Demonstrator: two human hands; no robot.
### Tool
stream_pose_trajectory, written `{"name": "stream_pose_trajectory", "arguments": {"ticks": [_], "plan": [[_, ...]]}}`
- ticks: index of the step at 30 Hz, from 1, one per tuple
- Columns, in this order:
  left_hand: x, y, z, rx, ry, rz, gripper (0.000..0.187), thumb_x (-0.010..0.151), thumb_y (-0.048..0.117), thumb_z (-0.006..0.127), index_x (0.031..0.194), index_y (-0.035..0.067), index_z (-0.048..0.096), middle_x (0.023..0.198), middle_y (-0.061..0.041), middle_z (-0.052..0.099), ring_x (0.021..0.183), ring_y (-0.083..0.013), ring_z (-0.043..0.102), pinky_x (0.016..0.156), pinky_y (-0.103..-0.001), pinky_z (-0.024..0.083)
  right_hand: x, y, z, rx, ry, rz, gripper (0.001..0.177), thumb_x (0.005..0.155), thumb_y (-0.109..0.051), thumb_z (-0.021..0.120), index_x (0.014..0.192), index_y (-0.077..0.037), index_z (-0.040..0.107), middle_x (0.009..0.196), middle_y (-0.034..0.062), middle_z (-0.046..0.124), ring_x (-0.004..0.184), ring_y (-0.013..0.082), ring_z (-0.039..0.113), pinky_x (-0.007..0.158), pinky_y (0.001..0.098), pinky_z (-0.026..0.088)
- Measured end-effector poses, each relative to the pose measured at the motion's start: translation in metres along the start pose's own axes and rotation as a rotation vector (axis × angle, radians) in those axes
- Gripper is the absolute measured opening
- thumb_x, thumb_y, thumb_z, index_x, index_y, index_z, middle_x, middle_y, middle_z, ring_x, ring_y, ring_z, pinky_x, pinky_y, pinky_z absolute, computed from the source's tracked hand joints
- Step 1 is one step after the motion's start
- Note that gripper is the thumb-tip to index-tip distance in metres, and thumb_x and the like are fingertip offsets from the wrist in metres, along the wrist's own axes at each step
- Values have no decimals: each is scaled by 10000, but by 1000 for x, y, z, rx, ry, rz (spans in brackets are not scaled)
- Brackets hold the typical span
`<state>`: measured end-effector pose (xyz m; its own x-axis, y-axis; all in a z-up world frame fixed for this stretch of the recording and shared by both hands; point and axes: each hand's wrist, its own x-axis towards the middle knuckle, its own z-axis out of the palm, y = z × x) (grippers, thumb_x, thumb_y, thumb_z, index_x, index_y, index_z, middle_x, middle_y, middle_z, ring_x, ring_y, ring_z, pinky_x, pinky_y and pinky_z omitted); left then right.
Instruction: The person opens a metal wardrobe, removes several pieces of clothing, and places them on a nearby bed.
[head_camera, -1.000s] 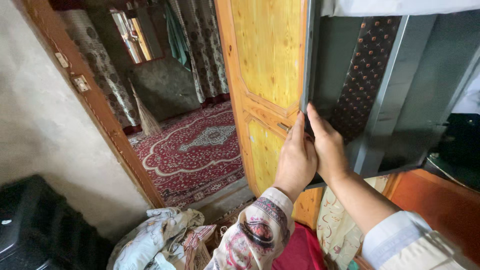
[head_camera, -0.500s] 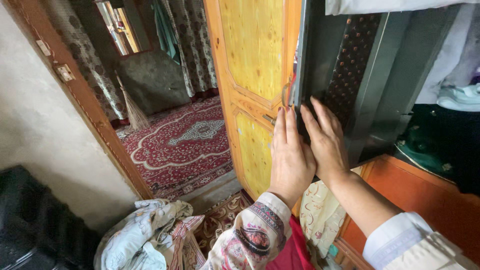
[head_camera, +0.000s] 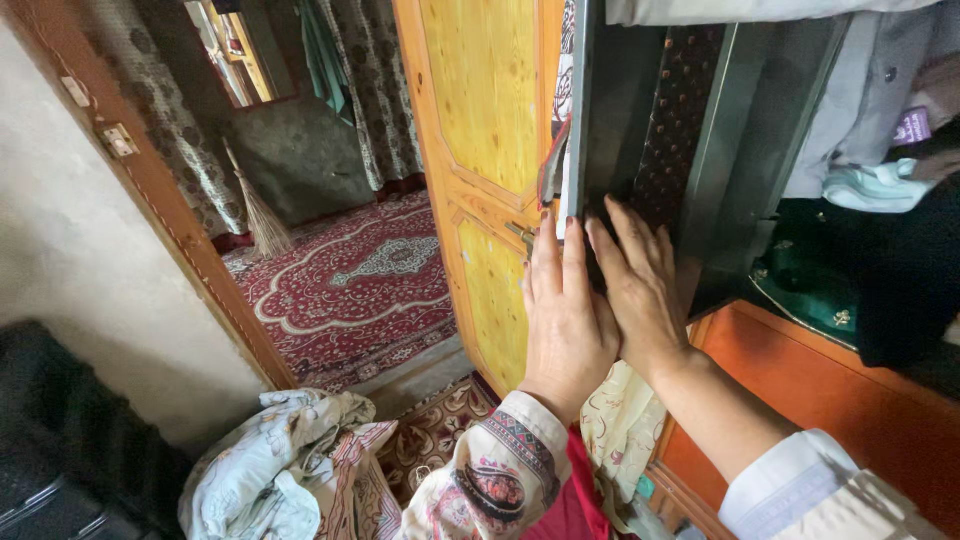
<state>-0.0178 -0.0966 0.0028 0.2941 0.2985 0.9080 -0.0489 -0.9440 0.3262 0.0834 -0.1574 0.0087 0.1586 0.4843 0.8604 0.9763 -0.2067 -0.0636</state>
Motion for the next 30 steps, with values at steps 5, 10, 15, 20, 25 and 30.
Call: {"name": "stream_pose_trajectory", "arguments": {"ticks": [5,10,15,20,25,30], "plan": [[-2,13,-3,51,-25,39,722,859,6,570,1550,-34,364,1622,-330,306,1511,-492,332,1227,-616,251,-7,5,-6,55,2,24,667,909,-188,591,1534,-32,418,1612,192,347,1497,381,330,1198,641,223],[-5,26,0,30,-57,114,713,885,4,574,1568,-8,370,1643,-304,317,1540,-476,332,1261,-587,268,-18,15,-14,12,-2,56,641,953,-224,563,1542,-34,395,1634,196,319,1518,369,305,1214,638,204],[-10,43,13,-24,-131,194,735,871,-27,551,1581,-13,365,1657,-281,350,1559,-456,364,1294,-528,294,-33,37,-29,-25,-8,71,661,937,-211,575,1537,-7,388,1639,199,293,1511,376,298,1204,646,195],[-18,69,48,-187,-191,147,736,846,-26,574,1555,-33,374,1616,-313,353,1502,-475,378,1258,-517,316,-59,75,-61,-141,-77,169,676,887,-157,603,1521,-25,408,1635,187,292,1494,376,308,1205,631,215],[-29,105,97,-342,-310,131,740,820,-18,612,1521,-67,381,1602,-330,353,1474,-484,393,1218,-497,344,-90,132,-105,-258,-25,226,615,914,-203,648,1469,6,484,1592,223,372,1451,409,397,1198,622,245],[-45,147,147,-534,-434,112,763,818,-26,621,1533,-82,363,1609,-341,331,1453,-496,396,1199,-490,355,-129,195,-156,-389,12,340,527,923,-242,693,1373,13,596,1538,265,458,1322,494,473,1135,551,354]]}}
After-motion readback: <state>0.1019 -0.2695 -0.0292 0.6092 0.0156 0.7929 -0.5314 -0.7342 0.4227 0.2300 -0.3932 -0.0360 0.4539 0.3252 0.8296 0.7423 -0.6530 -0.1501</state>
